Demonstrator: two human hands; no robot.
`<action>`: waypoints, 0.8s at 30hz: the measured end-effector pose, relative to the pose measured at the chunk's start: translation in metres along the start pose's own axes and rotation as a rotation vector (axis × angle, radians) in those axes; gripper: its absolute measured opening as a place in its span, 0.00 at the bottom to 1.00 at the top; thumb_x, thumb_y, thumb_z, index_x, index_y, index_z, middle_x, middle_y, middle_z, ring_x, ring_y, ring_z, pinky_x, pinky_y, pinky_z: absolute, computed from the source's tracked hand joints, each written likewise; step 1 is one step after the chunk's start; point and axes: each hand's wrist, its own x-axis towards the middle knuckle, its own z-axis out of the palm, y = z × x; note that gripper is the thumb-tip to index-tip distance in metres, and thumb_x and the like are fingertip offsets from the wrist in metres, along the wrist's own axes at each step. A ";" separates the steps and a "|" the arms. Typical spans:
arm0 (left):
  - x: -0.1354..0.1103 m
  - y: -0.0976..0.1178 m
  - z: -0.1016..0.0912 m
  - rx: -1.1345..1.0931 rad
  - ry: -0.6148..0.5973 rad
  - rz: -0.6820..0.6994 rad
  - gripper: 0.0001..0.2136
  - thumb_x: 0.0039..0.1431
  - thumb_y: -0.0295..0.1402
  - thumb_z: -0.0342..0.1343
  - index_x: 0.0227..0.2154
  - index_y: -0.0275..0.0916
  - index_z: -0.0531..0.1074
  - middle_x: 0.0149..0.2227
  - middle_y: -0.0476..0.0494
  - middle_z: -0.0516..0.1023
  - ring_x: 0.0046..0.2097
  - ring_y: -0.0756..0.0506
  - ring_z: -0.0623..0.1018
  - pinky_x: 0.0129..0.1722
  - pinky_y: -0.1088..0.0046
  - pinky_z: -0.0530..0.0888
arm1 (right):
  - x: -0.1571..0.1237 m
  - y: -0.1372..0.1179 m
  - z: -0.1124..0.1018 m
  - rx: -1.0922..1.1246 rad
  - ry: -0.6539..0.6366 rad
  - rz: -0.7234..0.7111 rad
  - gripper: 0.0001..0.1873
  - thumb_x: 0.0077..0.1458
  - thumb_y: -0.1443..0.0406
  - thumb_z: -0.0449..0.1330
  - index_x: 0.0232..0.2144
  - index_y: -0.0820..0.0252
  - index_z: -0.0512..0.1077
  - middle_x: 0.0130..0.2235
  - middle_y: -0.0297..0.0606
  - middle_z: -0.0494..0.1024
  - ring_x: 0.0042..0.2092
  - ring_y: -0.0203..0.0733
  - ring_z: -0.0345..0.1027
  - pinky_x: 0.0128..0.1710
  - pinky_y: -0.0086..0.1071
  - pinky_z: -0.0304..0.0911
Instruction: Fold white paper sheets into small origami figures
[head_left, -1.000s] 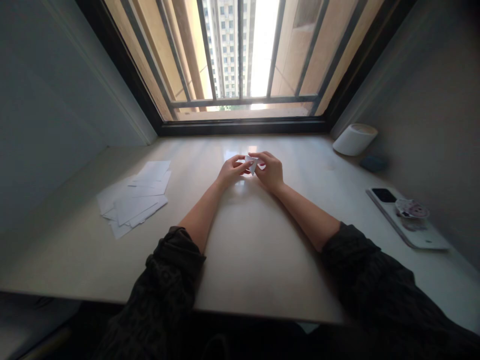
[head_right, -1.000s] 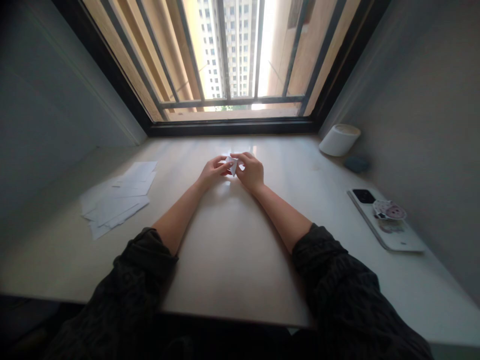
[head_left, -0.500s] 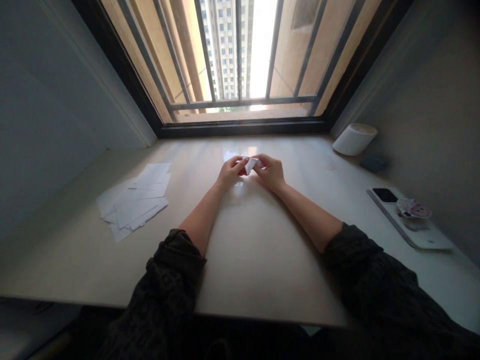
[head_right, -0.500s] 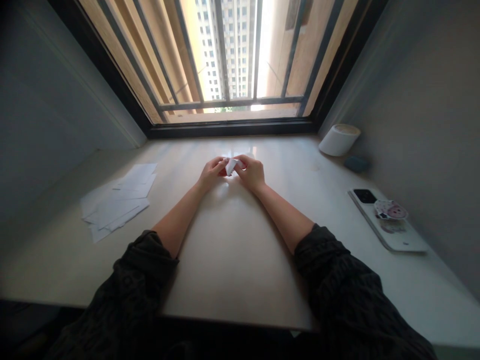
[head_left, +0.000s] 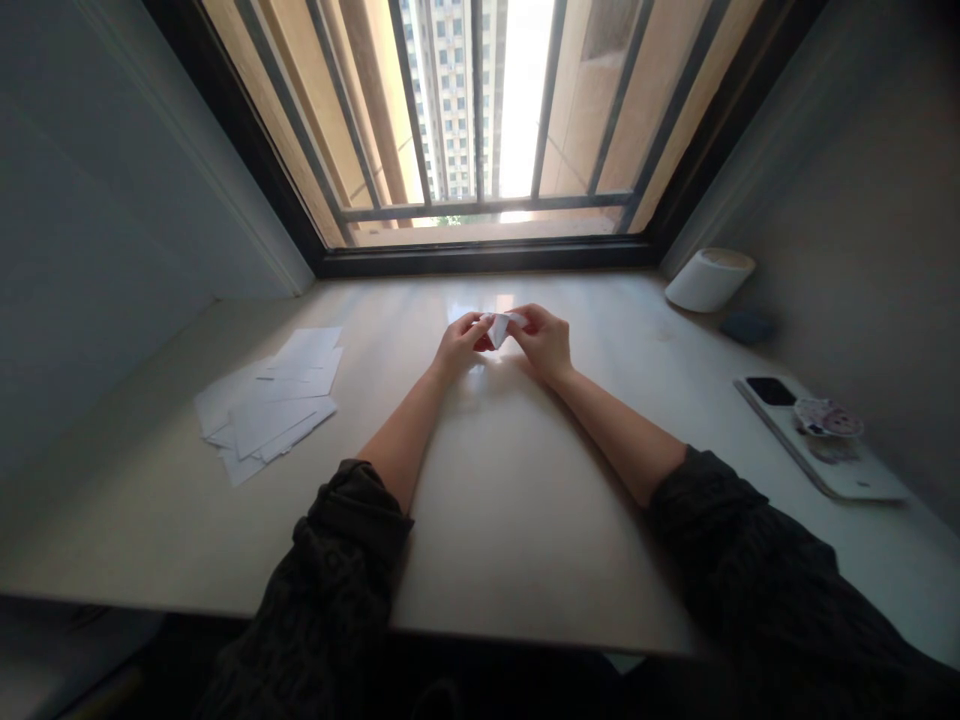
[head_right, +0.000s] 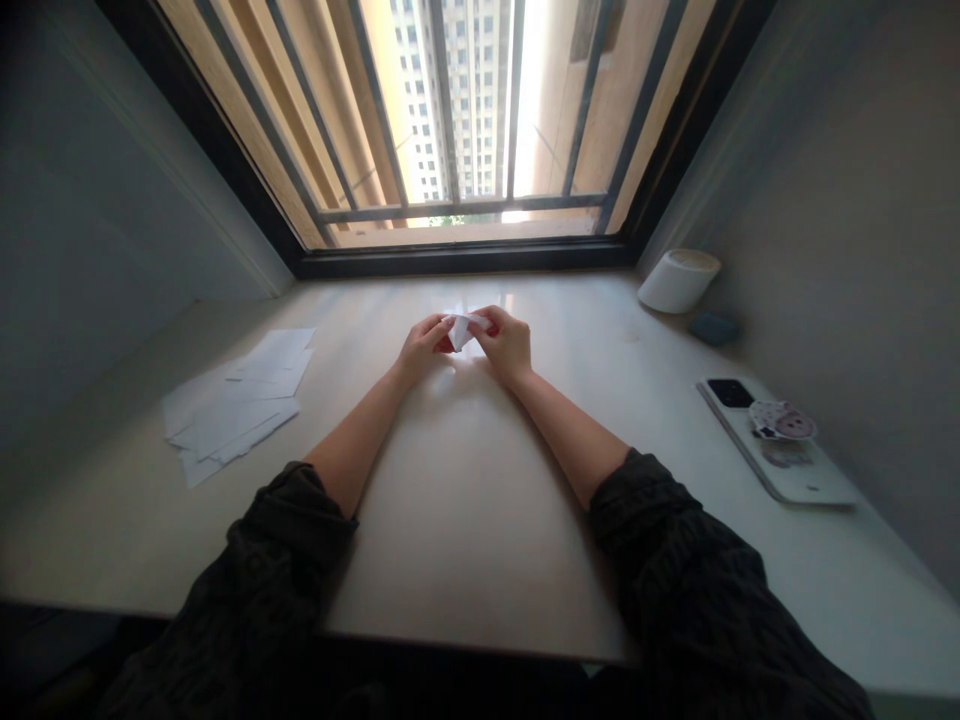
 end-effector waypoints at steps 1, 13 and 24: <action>0.000 0.000 0.000 0.001 0.004 -0.003 0.19 0.50 0.49 0.61 0.33 0.35 0.72 0.24 0.50 0.72 0.26 0.52 0.73 0.29 0.76 0.71 | 0.001 0.002 0.000 0.012 0.012 0.019 0.13 0.52 0.54 0.62 0.32 0.56 0.77 0.31 0.33 0.81 0.30 0.38 0.72 0.34 0.31 0.67; 0.001 0.001 -0.001 -0.040 0.063 -0.018 0.19 0.51 0.50 0.59 0.32 0.37 0.71 0.24 0.48 0.72 0.26 0.51 0.73 0.29 0.74 0.73 | -0.001 0.001 0.003 0.126 0.012 0.001 0.19 0.53 0.47 0.60 0.33 0.54 0.80 0.31 0.36 0.82 0.31 0.42 0.76 0.34 0.35 0.70; 0.001 0.001 -0.002 -0.014 0.042 -0.022 0.23 0.51 0.53 0.59 0.36 0.36 0.73 0.28 0.47 0.74 0.27 0.51 0.76 0.31 0.75 0.73 | -0.002 0.001 0.003 0.117 -0.026 -0.047 0.17 0.56 0.51 0.59 0.40 0.52 0.80 0.36 0.37 0.83 0.32 0.41 0.76 0.33 0.34 0.70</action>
